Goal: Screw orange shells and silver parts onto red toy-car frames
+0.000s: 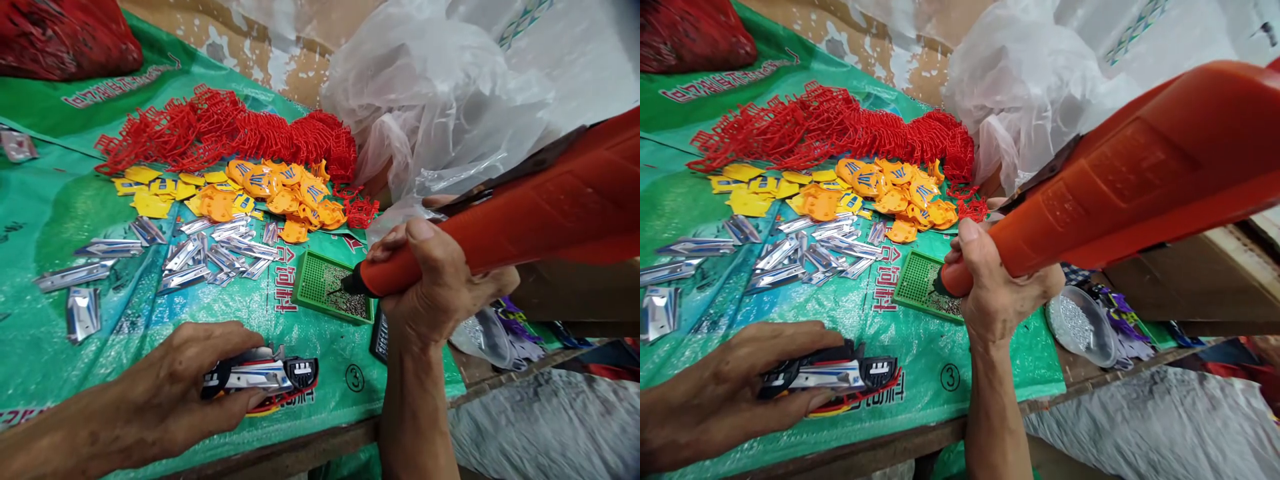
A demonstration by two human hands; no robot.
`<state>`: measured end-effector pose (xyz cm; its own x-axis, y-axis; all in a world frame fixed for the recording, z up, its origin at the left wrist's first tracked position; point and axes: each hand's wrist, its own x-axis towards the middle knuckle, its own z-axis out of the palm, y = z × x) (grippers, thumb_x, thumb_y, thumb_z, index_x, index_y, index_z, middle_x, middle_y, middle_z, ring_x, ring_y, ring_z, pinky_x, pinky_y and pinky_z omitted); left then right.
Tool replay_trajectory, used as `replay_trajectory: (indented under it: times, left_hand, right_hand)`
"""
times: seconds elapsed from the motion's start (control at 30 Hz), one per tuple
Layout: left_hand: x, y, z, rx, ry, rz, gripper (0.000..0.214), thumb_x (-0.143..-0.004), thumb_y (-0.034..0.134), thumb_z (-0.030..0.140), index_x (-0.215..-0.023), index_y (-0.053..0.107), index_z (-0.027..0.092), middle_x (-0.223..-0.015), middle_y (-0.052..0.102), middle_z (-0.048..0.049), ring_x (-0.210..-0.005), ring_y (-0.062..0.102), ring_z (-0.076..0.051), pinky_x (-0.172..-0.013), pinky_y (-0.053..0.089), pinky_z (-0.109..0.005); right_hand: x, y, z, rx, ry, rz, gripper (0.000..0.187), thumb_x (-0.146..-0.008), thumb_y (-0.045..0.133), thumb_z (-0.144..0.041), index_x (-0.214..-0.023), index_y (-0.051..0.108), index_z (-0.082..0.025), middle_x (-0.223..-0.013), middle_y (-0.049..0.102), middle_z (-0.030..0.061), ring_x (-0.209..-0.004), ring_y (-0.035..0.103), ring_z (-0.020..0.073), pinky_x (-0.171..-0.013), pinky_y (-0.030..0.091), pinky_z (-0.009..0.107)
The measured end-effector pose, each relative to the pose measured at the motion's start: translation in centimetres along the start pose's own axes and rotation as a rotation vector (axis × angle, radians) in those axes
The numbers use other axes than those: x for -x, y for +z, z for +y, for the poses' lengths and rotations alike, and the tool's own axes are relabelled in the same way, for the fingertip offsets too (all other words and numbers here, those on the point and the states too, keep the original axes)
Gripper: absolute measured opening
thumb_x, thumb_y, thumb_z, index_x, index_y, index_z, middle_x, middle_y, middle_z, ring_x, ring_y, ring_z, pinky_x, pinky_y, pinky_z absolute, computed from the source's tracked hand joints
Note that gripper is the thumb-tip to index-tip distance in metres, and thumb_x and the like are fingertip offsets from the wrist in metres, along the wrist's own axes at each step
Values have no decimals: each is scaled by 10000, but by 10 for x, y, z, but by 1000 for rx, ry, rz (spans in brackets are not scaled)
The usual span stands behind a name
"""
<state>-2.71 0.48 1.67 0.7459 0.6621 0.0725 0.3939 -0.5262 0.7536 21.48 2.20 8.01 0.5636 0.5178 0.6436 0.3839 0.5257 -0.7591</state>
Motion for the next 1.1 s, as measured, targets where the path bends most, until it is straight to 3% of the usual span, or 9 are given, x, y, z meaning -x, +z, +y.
replay_trajectory:
  times: [0.5,0.67,0.8,0.97,1.1]
  left_hand:
    - [-5,-1,4,-81,137,3,232,-946,541,389,-1089,645,239,-988,745,19,-843,713,-151,-711,541,-190]
    - [-5,10,2,-7,132,124,193,-916,560,344,-1061,642,248,-906,746,47,-732,709,-135,-636,513,-215]
    - [-4,15,1,26,107,170,194,-874,577,291,-1046,653,244,-893,743,46,-731,704,-138,-679,505,-242]
    - [-2,13,-2,66,88,88,241,-853,595,248,-1089,643,254,-919,736,48,-738,688,-125,-671,494,-227]
    - [-4,14,-3,43,112,130,264,-823,621,263,-1080,658,218,-962,745,7,-816,702,-157,-745,514,-243]
  right_hand:
    - [2,-2,2,42,4,-1,103,-741,738,-283,-837,706,-304,-576,589,-42,-421,556,176,-397,471,351]
    - [4,-2,1,56,1,-10,90,-726,758,-310,-788,693,-303,-584,590,-41,-429,561,172,-398,471,348]
    - [5,-1,-1,72,-2,-13,88,-728,748,-290,-782,679,-284,-564,585,-56,-417,553,159,-402,478,337]
    - [5,2,-1,69,6,6,129,-708,775,-275,-670,657,-238,-560,608,-47,-425,563,149,-400,482,319]
    - [4,4,-1,35,13,22,159,-676,782,-255,-812,699,-248,-563,607,-70,-418,550,141,-395,475,305]
